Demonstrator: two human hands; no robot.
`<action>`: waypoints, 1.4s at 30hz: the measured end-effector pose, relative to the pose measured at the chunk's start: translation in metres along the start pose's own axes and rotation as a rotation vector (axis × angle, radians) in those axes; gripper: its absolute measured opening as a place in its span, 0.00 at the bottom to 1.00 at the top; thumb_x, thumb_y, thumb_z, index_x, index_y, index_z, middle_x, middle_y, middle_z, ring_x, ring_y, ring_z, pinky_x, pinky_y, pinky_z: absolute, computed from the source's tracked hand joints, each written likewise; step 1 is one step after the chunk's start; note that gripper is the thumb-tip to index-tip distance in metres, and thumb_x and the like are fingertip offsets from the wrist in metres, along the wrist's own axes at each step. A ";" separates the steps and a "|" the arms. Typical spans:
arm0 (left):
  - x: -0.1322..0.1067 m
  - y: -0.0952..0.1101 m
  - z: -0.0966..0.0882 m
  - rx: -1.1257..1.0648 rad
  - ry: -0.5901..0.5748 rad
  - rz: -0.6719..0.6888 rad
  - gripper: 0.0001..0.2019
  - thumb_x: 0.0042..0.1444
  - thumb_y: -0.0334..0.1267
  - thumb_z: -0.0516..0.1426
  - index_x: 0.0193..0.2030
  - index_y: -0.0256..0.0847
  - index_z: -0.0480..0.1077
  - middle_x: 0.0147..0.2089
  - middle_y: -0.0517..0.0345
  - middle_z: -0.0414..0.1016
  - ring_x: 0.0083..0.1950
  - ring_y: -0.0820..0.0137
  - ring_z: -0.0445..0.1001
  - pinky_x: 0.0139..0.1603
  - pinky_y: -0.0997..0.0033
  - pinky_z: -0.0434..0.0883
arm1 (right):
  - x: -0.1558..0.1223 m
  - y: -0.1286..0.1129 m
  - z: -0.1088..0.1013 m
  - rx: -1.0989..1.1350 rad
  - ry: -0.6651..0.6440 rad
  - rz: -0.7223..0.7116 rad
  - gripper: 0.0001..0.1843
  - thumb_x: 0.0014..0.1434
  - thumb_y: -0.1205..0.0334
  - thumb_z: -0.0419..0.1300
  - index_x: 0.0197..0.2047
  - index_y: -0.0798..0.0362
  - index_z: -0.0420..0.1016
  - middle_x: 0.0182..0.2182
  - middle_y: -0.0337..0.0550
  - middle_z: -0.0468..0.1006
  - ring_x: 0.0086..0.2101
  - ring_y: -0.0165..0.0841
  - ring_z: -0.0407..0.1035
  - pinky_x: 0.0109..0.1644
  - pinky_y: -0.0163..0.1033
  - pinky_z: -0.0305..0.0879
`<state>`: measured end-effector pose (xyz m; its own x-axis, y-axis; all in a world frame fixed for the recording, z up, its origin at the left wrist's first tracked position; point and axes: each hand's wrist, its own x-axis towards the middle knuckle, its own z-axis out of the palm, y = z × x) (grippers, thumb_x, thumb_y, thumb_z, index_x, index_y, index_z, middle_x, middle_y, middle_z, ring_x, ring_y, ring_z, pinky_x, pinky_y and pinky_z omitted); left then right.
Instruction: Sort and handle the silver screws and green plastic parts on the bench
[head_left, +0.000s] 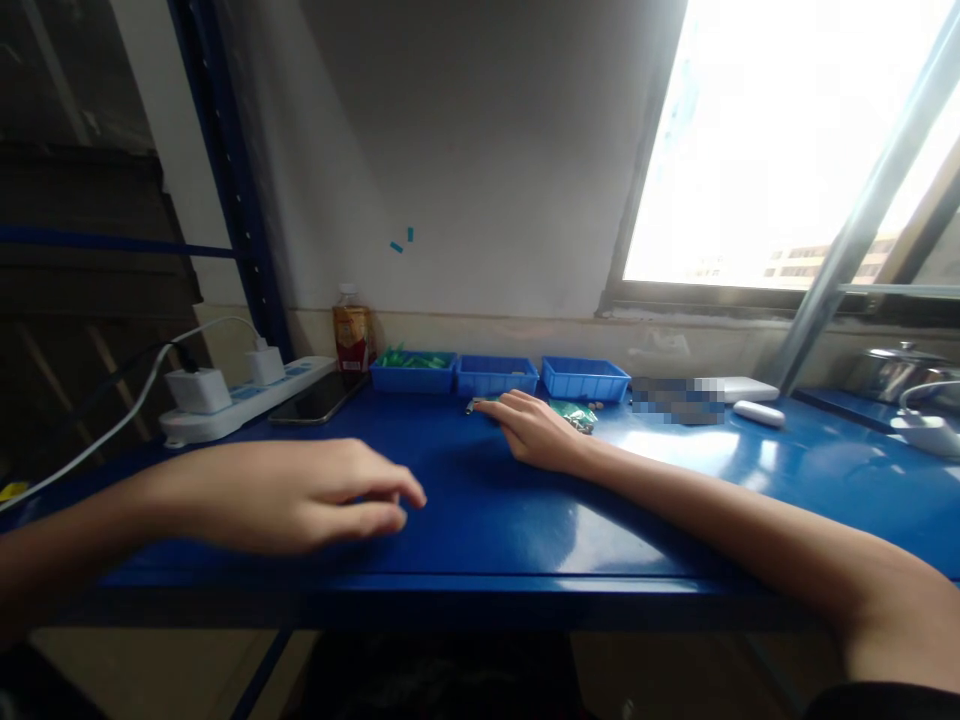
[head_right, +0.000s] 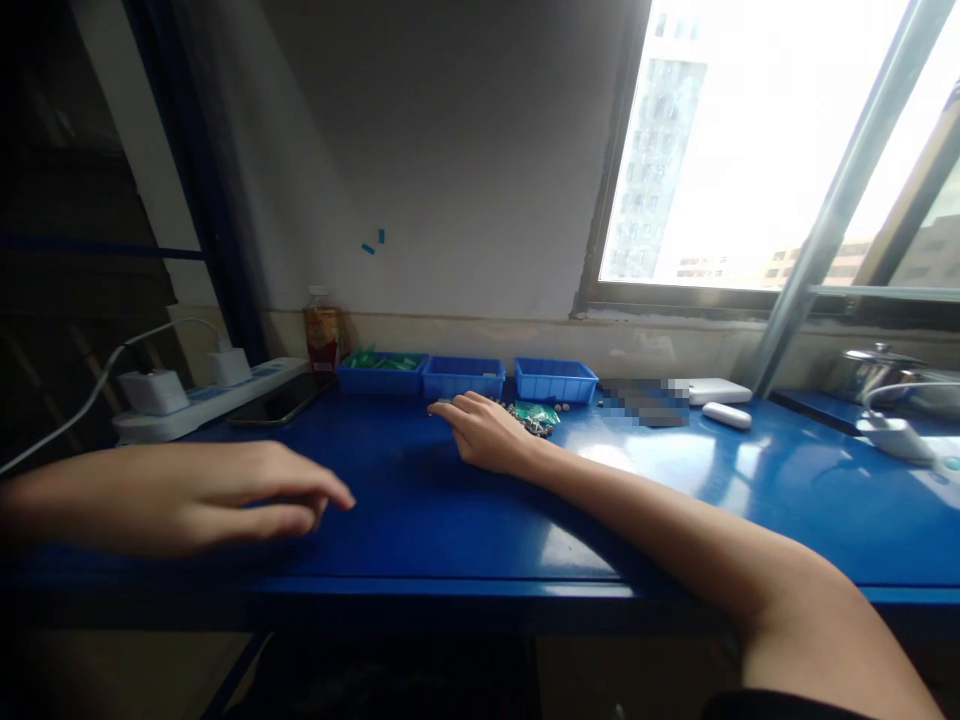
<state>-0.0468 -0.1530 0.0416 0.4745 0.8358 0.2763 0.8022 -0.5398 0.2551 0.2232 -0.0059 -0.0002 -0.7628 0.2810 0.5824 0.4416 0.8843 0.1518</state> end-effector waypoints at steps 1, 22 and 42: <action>0.024 0.002 -0.002 -0.026 -0.165 0.063 0.15 0.54 0.52 0.55 0.44 0.51 0.75 0.39 0.57 0.78 0.40 0.65 0.75 0.40 0.74 0.67 | 0.000 0.000 0.000 0.011 0.015 -0.005 0.20 0.62 0.72 0.47 0.57 0.58 0.65 0.37 0.48 0.73 0.38 0.35 0.66 0.45 0.40 0.65; 0.129 -0.021 0.075 -0.200 0.203 0.067 0.14 0.61 0.44 0.48 0.45 0.39 0.68 0.31 0.58 0.75 0.30 0.70 0.72 0.31 0.74 0.65 | -0.004 0.004 0.001 -0.140 0.057 0.015 0.10 0.62 0.69 0.46 0.40 0.56 0.67 0.31 0.45 0.75 0.31 0.33 0.66 0.40 0.37 0.56; 0.129 -0.022 0.076 -0.161 0.205 0.006 0.14 0.61 0.45 0.48 0.43 0.39 0.69 0.28 0.60 0.73 0.26 0.71 0.69 0.28 0.75 0.61 | -0.005 0.008 -0.002 -0.224 0.150 -0.138 0.11 0.61 0.66 0.49 0.42 0.52 0.71 0.24 0.37 0.74 0.27 0.29 0.65 0.35 0.39 0.47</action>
<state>0.0246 -0.0259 0.0016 0.3822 0.8035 0.4564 0.7239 -0.5673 0.3926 0.2316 -0.0012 0.0000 -0.7521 0.0910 0.6527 0.4447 0.8010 0.4007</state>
